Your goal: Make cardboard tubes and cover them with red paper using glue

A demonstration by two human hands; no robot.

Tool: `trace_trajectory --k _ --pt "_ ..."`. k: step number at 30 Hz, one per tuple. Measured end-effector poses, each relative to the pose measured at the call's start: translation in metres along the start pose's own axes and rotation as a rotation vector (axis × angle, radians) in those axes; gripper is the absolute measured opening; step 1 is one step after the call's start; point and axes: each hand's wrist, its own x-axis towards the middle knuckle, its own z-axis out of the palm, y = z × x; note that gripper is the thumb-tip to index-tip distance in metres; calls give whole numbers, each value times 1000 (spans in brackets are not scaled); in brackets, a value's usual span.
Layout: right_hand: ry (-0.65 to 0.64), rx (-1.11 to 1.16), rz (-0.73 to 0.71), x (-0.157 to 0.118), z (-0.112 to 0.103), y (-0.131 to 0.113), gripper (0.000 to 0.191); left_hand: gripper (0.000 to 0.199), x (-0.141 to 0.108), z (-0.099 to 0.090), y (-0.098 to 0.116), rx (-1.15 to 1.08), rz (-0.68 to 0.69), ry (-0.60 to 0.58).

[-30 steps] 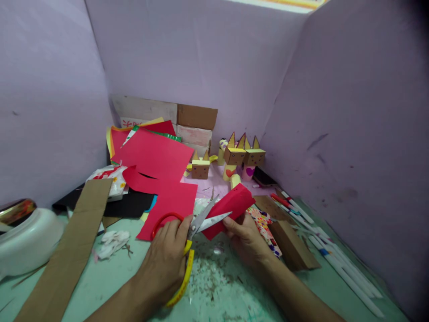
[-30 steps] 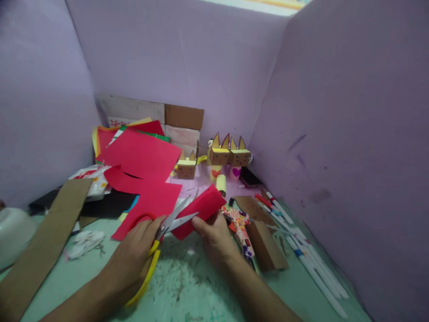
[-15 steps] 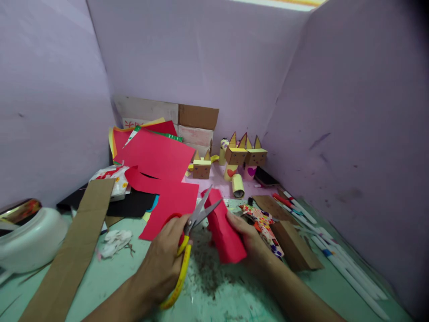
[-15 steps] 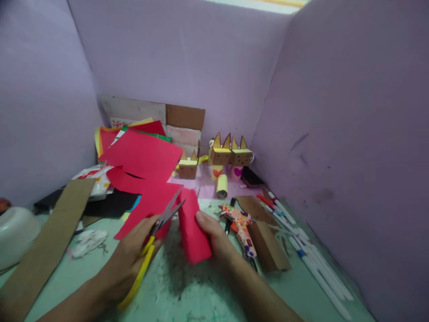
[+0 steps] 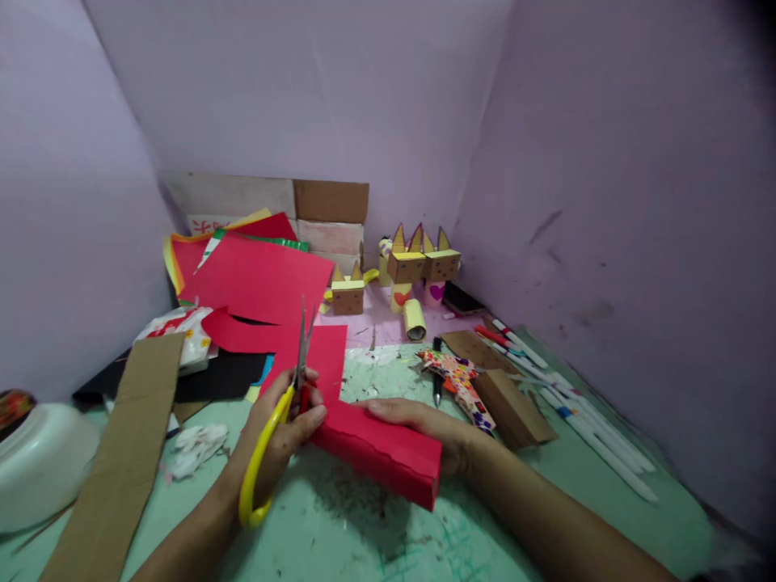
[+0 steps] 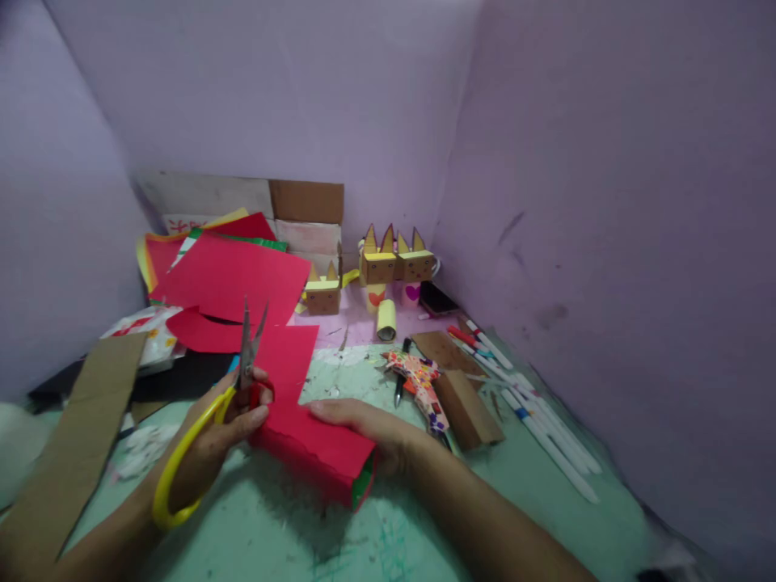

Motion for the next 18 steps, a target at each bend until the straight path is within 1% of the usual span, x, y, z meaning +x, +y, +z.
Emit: trace_trajectory --k 3,5,7,8,9,10,12,13,16,18 --pt "-42 66 -45 3 -3 -3 39 39 5 -1 -5 -80 -42 0" --pt "-111 63 -37 4 -4 -6 45 45 9 1 -8 -162 -104 39" --pt "-195 39 -26 4 -5 -7 44 52 13 4 -10 -227 -169 97" --pt "-231 34 -49 3 -4 -8 41 54 14 6 -10 -248 -192 120" --pt "-253 39 -100 2 -3 -8 43 54 15 9 -9 -265 -203 136" --pt "-264 41 -164 2 -1 -7 50 53 16 11 -8 -282 -210 142" --pt "-257 11 -260 0 2 -6 58 52 16 14 -5 -308 -218 148" --pt "-241 -23 -286 0 3 -5 56 53 16 15 -4 -316 -224 158" --pt "-175 -151 -348 2 1 -1 40 59 16 13 -8 -287 -232 205" --pt "-153 -199 -387 5 -1 1 41 62 18 11 -16 -255 -212 229"
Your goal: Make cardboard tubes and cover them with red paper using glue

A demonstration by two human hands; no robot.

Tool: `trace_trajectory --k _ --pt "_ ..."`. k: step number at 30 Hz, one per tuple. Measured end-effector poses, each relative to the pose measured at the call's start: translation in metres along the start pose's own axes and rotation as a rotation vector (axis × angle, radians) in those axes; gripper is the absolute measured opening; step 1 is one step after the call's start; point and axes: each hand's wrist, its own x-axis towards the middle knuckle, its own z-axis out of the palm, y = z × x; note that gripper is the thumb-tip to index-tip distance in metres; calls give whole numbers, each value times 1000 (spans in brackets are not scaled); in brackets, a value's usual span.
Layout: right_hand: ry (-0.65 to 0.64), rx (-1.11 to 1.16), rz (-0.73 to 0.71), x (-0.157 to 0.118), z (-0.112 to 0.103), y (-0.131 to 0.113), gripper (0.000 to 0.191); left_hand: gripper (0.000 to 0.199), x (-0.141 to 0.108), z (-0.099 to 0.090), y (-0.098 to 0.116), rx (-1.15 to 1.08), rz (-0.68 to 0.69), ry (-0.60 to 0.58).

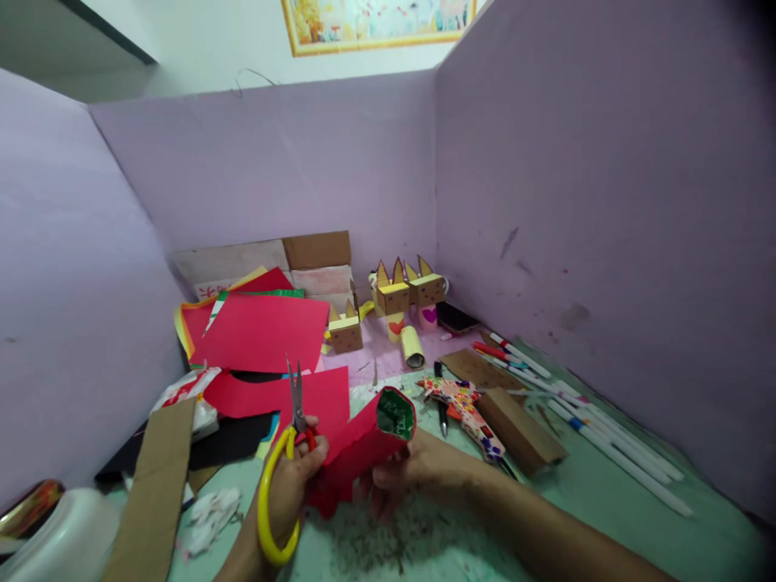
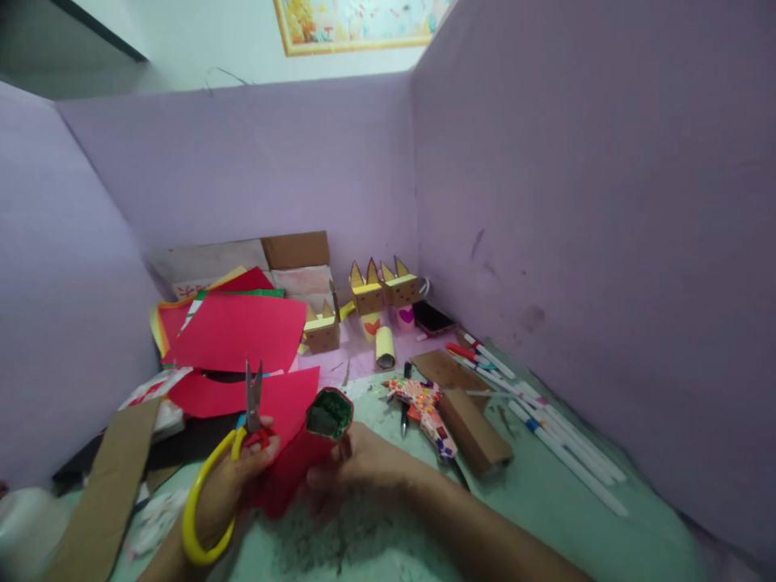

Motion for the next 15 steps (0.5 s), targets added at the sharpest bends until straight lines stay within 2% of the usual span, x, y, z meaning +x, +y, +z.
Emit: trace_trajectory --k 5,8,12,13,15 --pt "30 -26 -28 3 -1 3 62 67 9 -7 -15 32 41 -3" --pt "85 -139 -58 4 -1 2 69 67 8 -7 -16 20 58 -52" --pt "291 -438 -224 5 -2 0 66 66 1 -2 -14 32 62 -92" --pt "330 -466 -266 5 -2 0 67 63 -1 0 -14 57 80 -93" --pt "330 -432 -319 4 0 -2 72 54 -6 4 -12 133 132 -96"
